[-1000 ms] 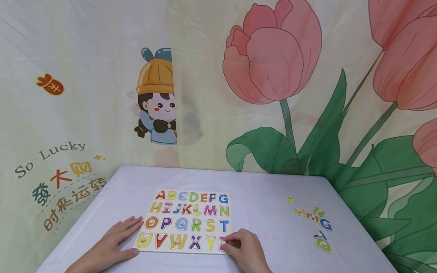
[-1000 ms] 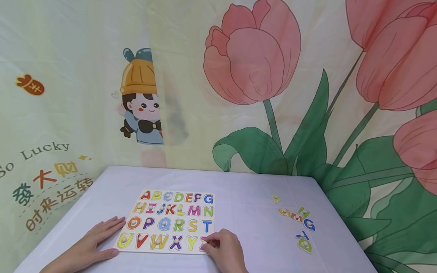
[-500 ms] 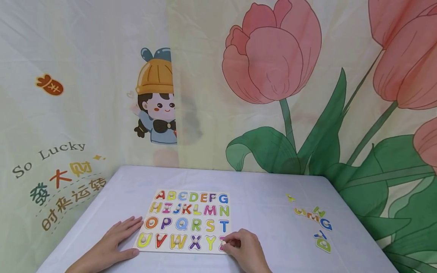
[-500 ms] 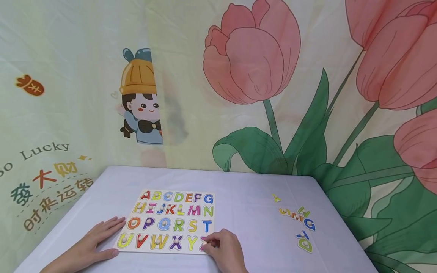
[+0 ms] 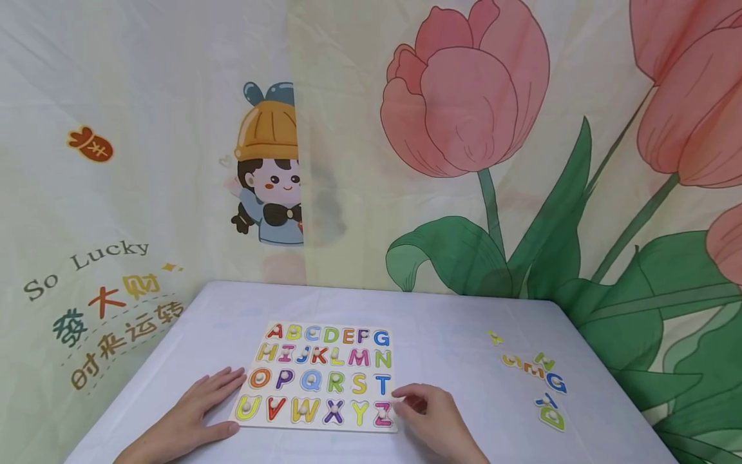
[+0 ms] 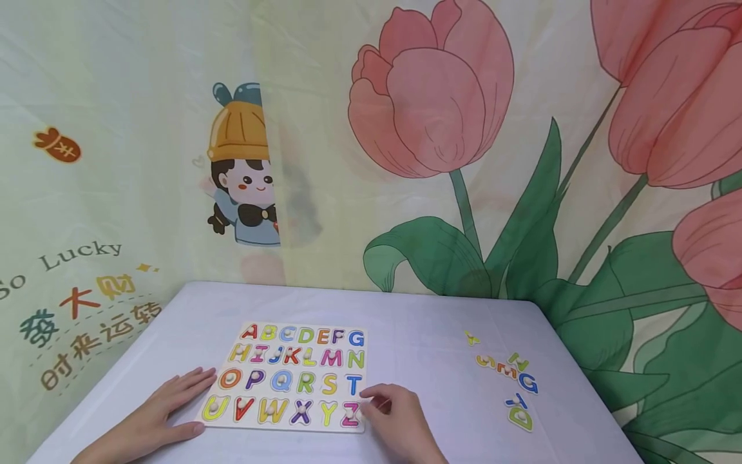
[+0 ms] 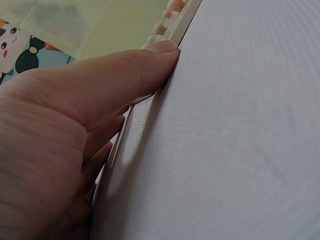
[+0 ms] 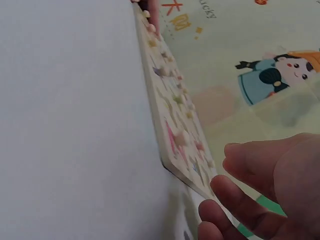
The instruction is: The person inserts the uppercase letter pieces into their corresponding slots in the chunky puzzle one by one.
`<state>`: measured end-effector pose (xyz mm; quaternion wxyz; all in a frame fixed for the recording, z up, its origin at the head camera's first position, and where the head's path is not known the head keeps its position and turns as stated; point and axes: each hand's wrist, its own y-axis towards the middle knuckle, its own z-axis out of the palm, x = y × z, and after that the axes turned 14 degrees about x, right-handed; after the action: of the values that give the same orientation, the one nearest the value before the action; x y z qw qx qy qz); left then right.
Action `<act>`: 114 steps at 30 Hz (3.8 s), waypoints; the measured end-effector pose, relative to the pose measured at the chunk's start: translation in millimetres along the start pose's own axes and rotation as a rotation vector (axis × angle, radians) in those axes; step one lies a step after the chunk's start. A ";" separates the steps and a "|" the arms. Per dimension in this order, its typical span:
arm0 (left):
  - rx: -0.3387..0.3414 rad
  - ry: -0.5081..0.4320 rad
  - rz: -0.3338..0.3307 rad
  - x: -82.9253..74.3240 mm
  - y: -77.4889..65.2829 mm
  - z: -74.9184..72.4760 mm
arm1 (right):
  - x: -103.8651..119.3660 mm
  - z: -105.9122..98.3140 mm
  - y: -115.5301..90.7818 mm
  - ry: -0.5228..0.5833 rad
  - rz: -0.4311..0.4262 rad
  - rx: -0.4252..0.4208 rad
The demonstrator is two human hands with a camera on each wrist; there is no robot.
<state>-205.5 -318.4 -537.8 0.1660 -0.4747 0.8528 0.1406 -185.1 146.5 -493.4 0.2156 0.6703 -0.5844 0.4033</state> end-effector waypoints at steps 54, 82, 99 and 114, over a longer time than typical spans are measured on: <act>-0.040 0.003 0.057 -1.6 -1.3 1.6 | -161.6 -220.9 26.3 -0.517 -0.191 -0.112; -0.035 0.008 0.031 -0.8 -3.6 -0.5 | 17.2 2.5 30.3 -0.170 -0.092 -0.199; -0.013 -0.015 0.011 2.0 -2.1 1.9 | 45.7 62.7 50.0 -0.129 -0.132 -0.290; -0.036 0.018 0.052 -0.4 -0.8 -1.7 | 37.5 63.7 57.1 -0.136 -0.067 -0.341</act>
<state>-204.9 -319.1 -536.1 0.1462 -0.4566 0.8637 0.1557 -221.7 62.5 -511.1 0.2994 0.6688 -0.6349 0.2450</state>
